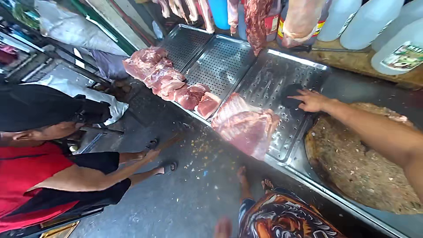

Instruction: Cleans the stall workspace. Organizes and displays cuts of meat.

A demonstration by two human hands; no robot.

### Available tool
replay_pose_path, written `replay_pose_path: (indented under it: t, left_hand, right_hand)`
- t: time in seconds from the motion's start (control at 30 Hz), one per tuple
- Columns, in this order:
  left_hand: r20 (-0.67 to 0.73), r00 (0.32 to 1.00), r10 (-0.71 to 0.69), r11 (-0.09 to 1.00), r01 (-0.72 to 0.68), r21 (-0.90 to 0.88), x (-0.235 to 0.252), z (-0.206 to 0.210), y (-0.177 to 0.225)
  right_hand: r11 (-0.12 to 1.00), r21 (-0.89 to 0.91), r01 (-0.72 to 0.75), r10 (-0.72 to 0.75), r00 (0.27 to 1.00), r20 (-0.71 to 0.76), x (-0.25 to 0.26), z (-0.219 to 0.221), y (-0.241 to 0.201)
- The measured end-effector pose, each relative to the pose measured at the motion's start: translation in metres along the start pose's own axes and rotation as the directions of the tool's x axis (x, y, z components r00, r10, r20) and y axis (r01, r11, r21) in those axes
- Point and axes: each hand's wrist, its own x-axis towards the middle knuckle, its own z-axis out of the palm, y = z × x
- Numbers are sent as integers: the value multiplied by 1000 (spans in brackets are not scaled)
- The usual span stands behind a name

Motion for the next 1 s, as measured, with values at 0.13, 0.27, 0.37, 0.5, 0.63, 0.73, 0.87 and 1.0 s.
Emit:
replay_pose_path:
  t: [0.13,0.27,0.37,0.5,0.63,0.73,0.87,1.0]
  left_hand:
    - [262,908,326,924,-248,-291,48,85,90]
    - [317,900,298,896,-149,-419,24,163,181]
    - [244,952,185,873,-45,-486,26,186,196]
    - [142,979,145,909,-75,-410,15,185,212]
    - [220,973,69,890,40,-454,1,180,229]
    - [305,951,48,844,124,-521,-11,190,244]
    - [297,954,-33,899,159,-409,-8,207,247]
    - [267,963,-13,878,139,-458,-15,215,255]
  right_hand:
    - [998,33,-51,47,993,104,-40,17,-64]
    - [1000,-6,-9,10,965,264,-109,32,-138]
    - [998,-34,44,-32,954,298,-139,46,-177]
    - [998,6,63,-63,964,259,-137,56,-171]
    - [998,51,-21,8,967,253,-91,33,-137]
    - [998,51,-21,4,951,310,-61,26,-115]
    - [999,8,38,-39,950,309,-68,35,-118]
    - [999,-3,42,-39,948,315,-69,37,-119]
